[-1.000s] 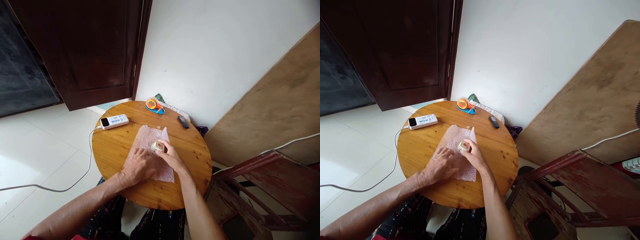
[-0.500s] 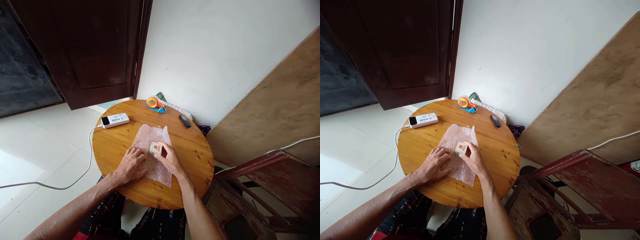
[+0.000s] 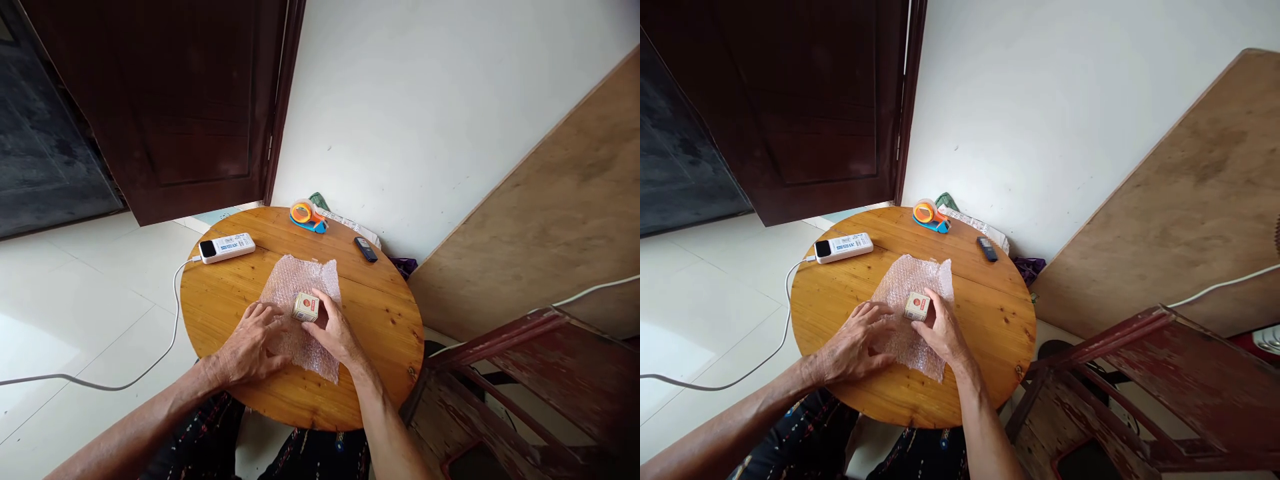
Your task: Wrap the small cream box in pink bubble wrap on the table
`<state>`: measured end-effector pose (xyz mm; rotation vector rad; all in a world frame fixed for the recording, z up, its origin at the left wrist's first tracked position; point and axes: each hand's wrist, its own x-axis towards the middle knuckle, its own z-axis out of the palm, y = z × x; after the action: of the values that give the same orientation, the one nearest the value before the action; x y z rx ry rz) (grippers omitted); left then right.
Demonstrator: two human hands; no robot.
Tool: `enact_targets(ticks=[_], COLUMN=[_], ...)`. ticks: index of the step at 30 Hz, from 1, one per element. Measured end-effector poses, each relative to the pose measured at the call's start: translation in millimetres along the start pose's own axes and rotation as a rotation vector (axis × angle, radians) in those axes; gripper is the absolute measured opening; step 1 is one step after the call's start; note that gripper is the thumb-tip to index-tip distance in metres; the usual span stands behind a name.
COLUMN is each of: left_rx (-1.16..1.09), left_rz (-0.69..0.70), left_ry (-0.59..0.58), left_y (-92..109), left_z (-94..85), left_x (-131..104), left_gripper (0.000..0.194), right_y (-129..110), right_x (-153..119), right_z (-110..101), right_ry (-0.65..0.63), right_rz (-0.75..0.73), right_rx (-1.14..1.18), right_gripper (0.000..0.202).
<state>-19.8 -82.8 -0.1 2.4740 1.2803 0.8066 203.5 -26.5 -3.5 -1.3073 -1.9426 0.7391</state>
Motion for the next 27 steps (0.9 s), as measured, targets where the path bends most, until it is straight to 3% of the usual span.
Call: enact_targets(ticks=[6, 11, 14, 22, 27], left_rx=[0.114, 0.155, 0.172, -0.062, -0.079], left_rz=[0.078, 0.067, 0.072, 0.035, -0.183], left_ry=[-0.092, -0.178, -0.186, 0.007, 0.097], left_y=[2.0, 6.6, 7.3, 6.6, 5.6], left_z=[-13.6, -11.1, -7.7, -13.6, -24.9], left_x=[-5.5, 1.5, 4.4, 11.2, 52.7], left_gripper=[0.036, 0.013, 0.013, 0.013, 0.01], right_y=[3.4, 0.5, -0.3, -1.7, 1.7], right_x=[-1.5, -0.5, -0.3, 0.1, 0.9], right_z=[-1.5, 1.0, 1.4, -1.9, -17.2], right_ry=[-0.001, 0.054, 0.066, 0.035, 0.009], right_rz=[-0.026, -0.015, -0.024, -0.006, 0.127], right_rx=[0.058, 0.023, 0.009, 0.079, 0.523], right_gripper=[0.064, 0.051, 0.046, 0.05, 0.057])
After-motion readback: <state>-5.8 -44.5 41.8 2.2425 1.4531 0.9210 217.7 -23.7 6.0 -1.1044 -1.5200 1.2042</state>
